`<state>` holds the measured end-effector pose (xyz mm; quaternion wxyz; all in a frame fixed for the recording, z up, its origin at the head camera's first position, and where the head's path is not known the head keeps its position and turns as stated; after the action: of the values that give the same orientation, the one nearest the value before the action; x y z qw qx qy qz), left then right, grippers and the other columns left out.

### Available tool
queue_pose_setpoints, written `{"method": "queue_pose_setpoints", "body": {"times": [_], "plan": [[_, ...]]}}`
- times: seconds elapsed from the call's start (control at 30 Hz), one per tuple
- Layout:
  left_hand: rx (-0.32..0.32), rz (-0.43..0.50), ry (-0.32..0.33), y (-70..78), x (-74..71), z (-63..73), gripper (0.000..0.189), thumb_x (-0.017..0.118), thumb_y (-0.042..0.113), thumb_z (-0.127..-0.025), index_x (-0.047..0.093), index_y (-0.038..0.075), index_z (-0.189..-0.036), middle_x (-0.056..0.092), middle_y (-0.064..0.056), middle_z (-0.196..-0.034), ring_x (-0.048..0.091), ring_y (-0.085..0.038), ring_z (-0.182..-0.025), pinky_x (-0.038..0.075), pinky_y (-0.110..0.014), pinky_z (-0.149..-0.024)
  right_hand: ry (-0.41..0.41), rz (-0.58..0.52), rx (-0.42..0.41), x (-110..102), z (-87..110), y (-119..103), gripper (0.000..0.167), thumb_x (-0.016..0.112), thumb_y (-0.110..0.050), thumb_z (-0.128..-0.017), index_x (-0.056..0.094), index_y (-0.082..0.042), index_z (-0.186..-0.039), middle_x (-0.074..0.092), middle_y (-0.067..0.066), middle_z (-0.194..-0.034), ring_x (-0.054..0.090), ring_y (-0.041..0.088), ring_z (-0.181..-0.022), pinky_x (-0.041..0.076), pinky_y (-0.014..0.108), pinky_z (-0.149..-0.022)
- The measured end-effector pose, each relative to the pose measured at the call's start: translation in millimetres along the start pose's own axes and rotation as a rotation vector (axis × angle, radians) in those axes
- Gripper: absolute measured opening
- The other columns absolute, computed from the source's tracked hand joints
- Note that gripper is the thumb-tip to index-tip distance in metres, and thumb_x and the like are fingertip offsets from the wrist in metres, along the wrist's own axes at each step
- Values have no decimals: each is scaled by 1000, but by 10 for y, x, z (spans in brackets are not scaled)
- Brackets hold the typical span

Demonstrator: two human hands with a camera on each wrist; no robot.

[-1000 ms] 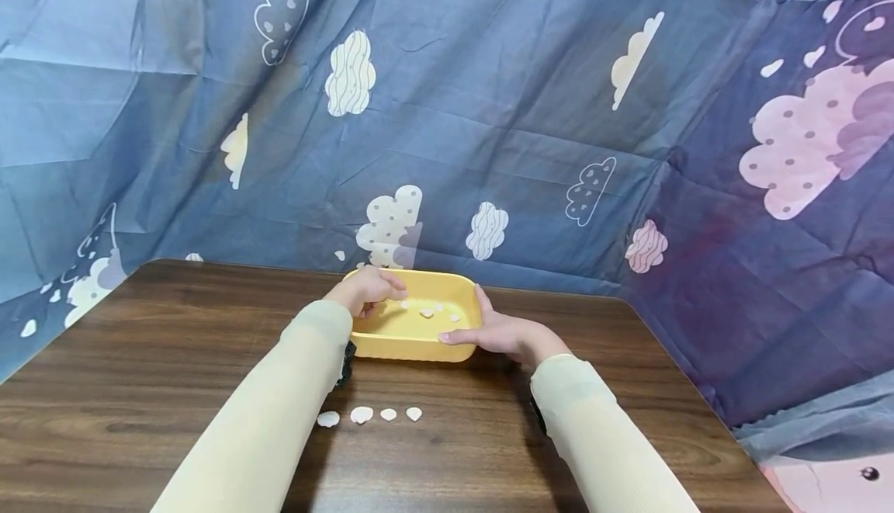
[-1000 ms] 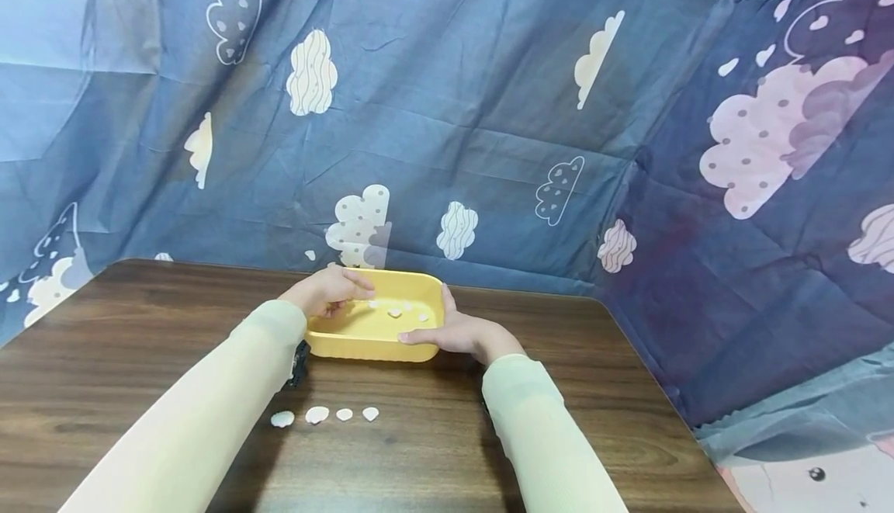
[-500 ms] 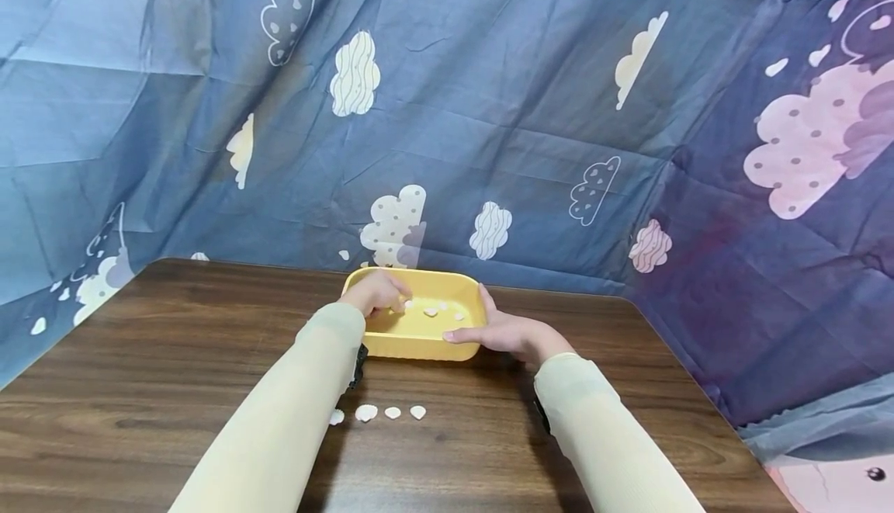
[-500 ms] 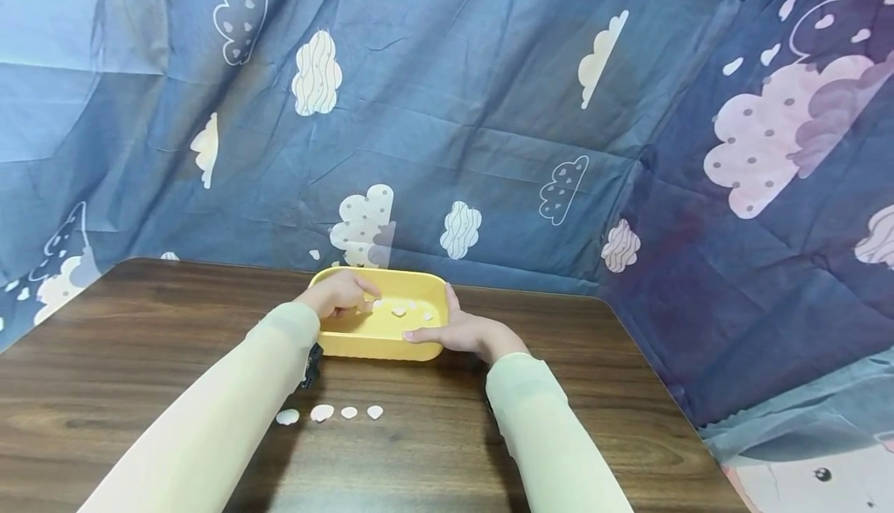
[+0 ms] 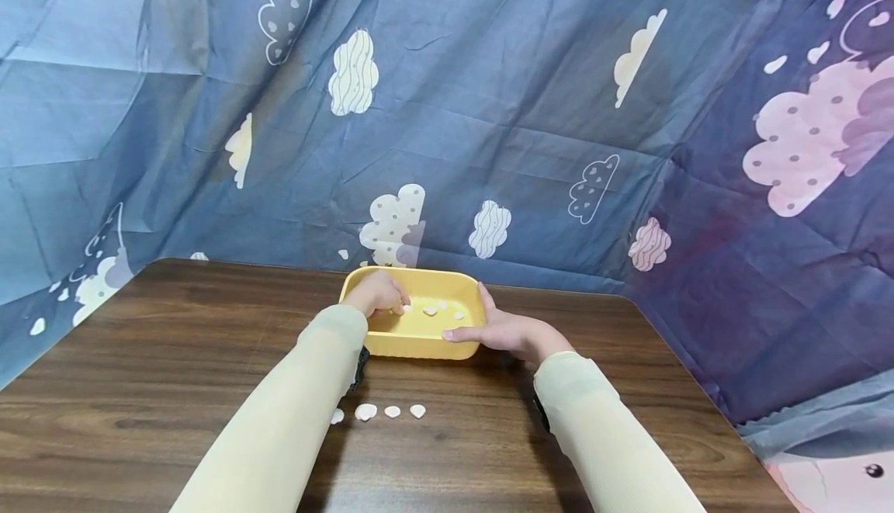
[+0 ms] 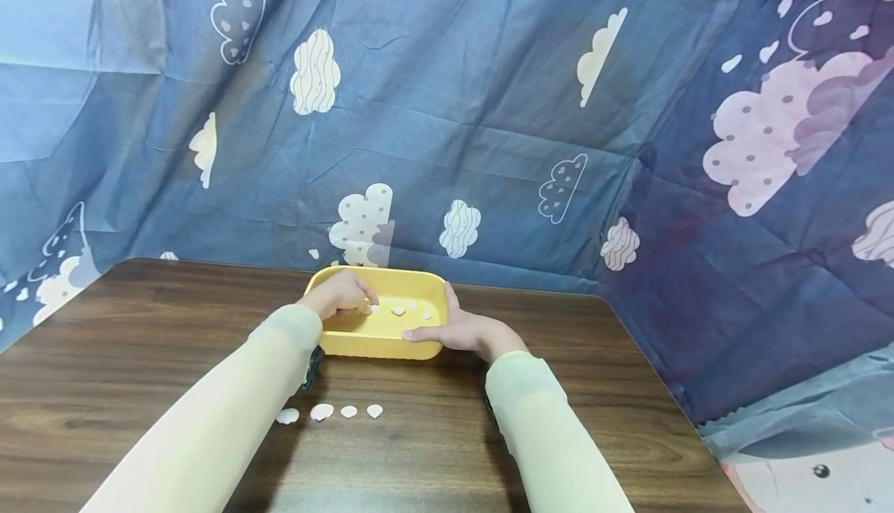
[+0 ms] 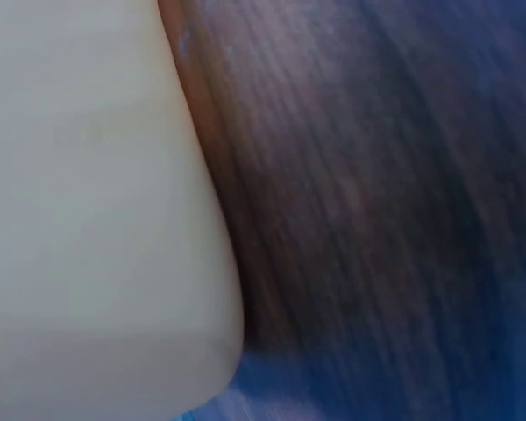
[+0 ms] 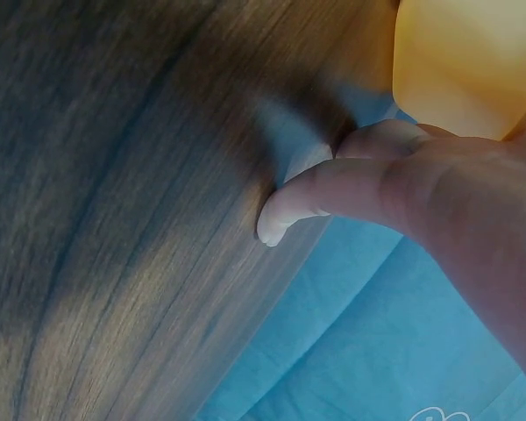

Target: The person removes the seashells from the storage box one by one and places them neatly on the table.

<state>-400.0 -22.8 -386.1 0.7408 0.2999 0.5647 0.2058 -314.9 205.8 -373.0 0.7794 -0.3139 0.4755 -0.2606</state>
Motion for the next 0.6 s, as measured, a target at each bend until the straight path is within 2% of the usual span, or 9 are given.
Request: {"method": "queue_pose_setpoints", "body": {"times": [0.1,0.17,0.27,0.33,0.4,0.47,0.5,0.6], "plan": [[5,-4,14,-5,3,-8,12,79,4,-90,82,6,-102,55,5,-62,33,-9,-47,33,-24,-49,2,2,-4,0,-10,2,138,86,-57,-83,-19,-28,-169,5,12,-179,15,30,-162,15,58,-133],[1,-6,16,-10,5,-11,2,81,7,-89,79,7,-88,42,5,-52,32,-9,-46,31,-25,-49,3,5,-6,1,-14,3,138,86,-56,-83,-19,-28,-169,6,13,-179,15,30,-162,15,58,-134],[-5,-29,20,-9,2,-9,30,85,16,-88,64,11,-67,34,6,-50,30,-10,-48,30,-26,-49,0,7,-9,2,-17,0,138,85,-56,-83,-19,-28,-169,5,13,-179,14,30,-162,15,58,-134],[-3,-34,20,-8,2,-2,36,85,19,-89,59,13,-64,37,6,-52,32,-11,-50,31,-27,-50,-1,8,-10,3,-19,1,138,85,-56,-83,-19,-28,-169,4,13,-179,14,30,-162,15,58,-134],[1,-20,15,-4,6,1,30,84,19,-90,64,11,-70,39,5,-56,32,-12,-50,31,-27,-50,-1,7,-13,2,-22,1,138,85,-56,-83,-19,-28,-169,5,13,-179,14,30,-162,15,58,-134],[17,-11,11,5,11,0,9,82,14,-91,76,9,-86,53,4,-65,34,-11,-50,33,-26,-50,1,6,-13,1,-27,6,138,85,-56,-83,-19,-28,-169,6,13,-179,15,30,-162,15,58,-133],[21,-1,7,7,15,-1,5,80,10,-91,81,9,-96,61,3,-73,35,-11,-50,34,-26,-50,2,6,-12,1,-29,8,138,86,-57,-83,-19,-28,-169,6,13,-179,15,31,-161,16,58,-133],[29,1,-5,9,26,-6,24,77,4,-92,82,9,-115,76,-2,-102,34,-11,-50,36,-25,-51,1,6,-8,3,-33,12,139,86,-57,-83,-19,-29,-169,7,13,-179,15,31,-161,16,58,-133]]}}
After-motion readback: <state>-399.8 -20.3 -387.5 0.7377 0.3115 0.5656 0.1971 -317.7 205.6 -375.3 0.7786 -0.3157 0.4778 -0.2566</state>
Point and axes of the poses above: each hand's wrist, its own z-axis away from the middle knuckle, its own x-axis out of the palm, y = z × x, the point moved 5 cm from there along -z, towards the middle knuckle
